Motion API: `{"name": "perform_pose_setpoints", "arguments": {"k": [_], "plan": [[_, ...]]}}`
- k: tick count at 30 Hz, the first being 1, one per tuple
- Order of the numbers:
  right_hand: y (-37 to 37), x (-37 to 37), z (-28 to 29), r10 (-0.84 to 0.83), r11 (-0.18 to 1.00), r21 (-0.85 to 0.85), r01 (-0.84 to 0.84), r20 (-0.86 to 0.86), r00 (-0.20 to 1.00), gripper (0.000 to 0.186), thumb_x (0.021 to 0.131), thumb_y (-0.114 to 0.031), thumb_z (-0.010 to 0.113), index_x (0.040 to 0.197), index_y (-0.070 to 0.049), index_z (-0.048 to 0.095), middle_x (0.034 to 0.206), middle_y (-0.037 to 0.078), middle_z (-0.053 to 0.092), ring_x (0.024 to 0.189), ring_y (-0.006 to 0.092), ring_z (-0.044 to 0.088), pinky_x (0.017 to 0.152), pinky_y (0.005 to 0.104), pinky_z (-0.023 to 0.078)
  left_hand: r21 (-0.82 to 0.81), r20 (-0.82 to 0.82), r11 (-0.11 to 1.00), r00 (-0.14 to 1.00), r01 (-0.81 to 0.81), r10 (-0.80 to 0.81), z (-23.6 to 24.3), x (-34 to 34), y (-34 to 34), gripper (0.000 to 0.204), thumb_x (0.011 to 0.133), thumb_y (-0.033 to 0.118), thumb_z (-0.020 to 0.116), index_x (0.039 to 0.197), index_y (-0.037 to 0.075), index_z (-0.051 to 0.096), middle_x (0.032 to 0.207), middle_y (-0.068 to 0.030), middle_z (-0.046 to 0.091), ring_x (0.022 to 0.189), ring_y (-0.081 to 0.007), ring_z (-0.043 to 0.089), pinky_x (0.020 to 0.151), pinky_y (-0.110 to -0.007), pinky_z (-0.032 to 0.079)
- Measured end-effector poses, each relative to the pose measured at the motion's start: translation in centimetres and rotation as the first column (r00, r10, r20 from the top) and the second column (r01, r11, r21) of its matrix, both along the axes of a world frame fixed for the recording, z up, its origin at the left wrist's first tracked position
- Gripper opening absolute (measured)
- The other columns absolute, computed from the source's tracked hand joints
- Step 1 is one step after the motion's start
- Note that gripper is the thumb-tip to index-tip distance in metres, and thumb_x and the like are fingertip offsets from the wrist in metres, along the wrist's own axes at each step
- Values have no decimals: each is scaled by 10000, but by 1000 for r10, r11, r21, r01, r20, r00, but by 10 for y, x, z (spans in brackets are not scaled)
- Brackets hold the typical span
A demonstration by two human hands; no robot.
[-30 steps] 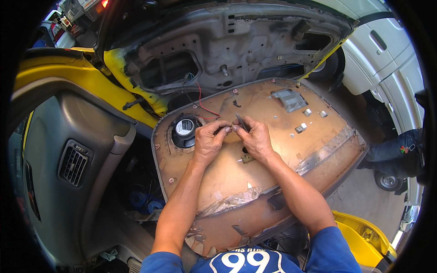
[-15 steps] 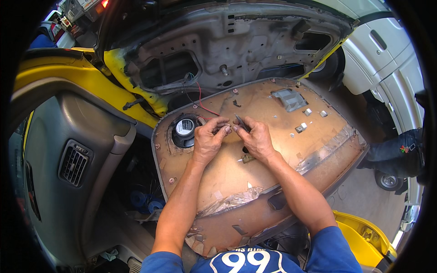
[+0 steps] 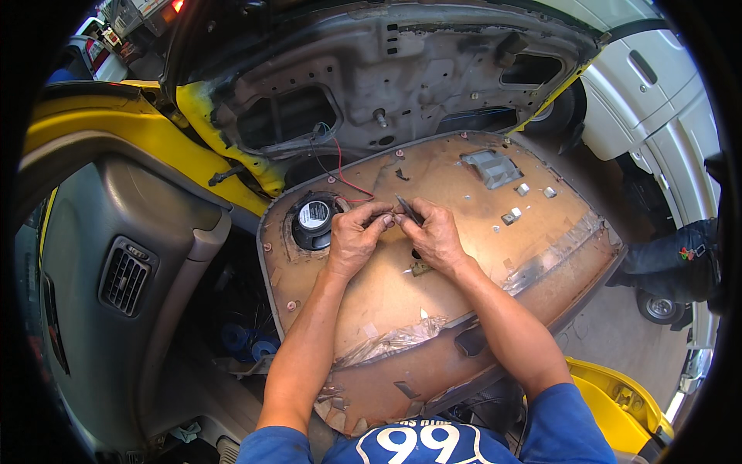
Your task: The person installs a car speaker into a yellow door panel. They strip and twist wires, connect them to the speaker terminals, and secure the speaker into the mounting hole using pliers and their hands.
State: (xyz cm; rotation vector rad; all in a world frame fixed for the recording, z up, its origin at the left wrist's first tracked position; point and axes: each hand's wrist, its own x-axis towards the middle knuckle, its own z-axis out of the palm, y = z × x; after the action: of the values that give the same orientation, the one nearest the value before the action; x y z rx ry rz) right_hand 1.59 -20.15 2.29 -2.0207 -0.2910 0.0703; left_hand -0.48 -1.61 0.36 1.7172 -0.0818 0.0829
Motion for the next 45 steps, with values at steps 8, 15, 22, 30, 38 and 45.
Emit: {"name": "perform_pose_setpoints", "arguments": {"k": [8, 15, 22, 30, 38, 45], "plan": [[-4, -1, 7, 51, 995, -95, -43, 80, 995, 190, 942, -124, 711, 932, 48, 634, 845, 226, 647, 783, 390, 666, 724, 460, 514, 43, 5, 999, 1000, 13, -13, 2, 0, 3, 189, 992, 4, 709, 1161, -61, 762, 1008, -112, 821, 901, -146, 775, 838, -280, 629], [-3, 0, 7, 109, 978, -197, -69, 202, 973, 129, 926, -71, 696, 966, 36, 636, 900, 221, 640, 891, 430, 665, 784, 479, 522, 279, 211, 960, 975, 11, -73, 5, 3, 2, 165, 925, 25, 753, 1081, -21, 781, 922, -134, 795, 808, -187, 770, 740, -309, 596], [-12, 4, 18, 49, 999, -11, -49, -74, 996, 162, 940, -106, 717, 915, 42, 659, 854, 222, 653, 814, 440, 664, 743, 484, 527, 313, 192, 949, 981, -36, -26, 10, -3, 3, 142, 907, 59, 754, 1022, -23, 762, 903, -160, 755, 788, -278, 737, 724, -366, 569], [-7, 5, 11, 175, 969, -210, -131, 211, 962, 161, 952, -121, 694, 945, 34, 652, 847, 224, 648, 804, 452, 653, 746, 494, 525, 315, 206, 949, 974, 26, -95, 6, 0, 3, 184, 911, 63, 767, 1077, -17, 772, 917, -137, 764, 737, -213, 725, 696, -316, 562], [-9, 11, 11, 13, 967, 230, 109, -472, 882, 144, 1021, -130, 668, 1052, -8, 738, 886, 86, 720, 770, 152, 637, 695, 333, 529, 255, 84, 966, 996, -43, 22, 2, 0, 6, 170, 914, 67, 787, 1061, -18, 794, 910, -102, 767, 758, -161, 728, 691, -304, 561], [-22, 18, 1, 129, 742, 580, 336, -615, 778, 215, 1009, -68, 685, 1189, 50, 691, 1004, 71, 721, 822, 112, 655, 736, 267, 553, 224, 87, 973, 995, -58, 39, 5, -1, 1, 194, 929, 100, 789, 1083, -18, 799, 895, -89, 752, 763, -141, 706, 704, -288, 551]]}}
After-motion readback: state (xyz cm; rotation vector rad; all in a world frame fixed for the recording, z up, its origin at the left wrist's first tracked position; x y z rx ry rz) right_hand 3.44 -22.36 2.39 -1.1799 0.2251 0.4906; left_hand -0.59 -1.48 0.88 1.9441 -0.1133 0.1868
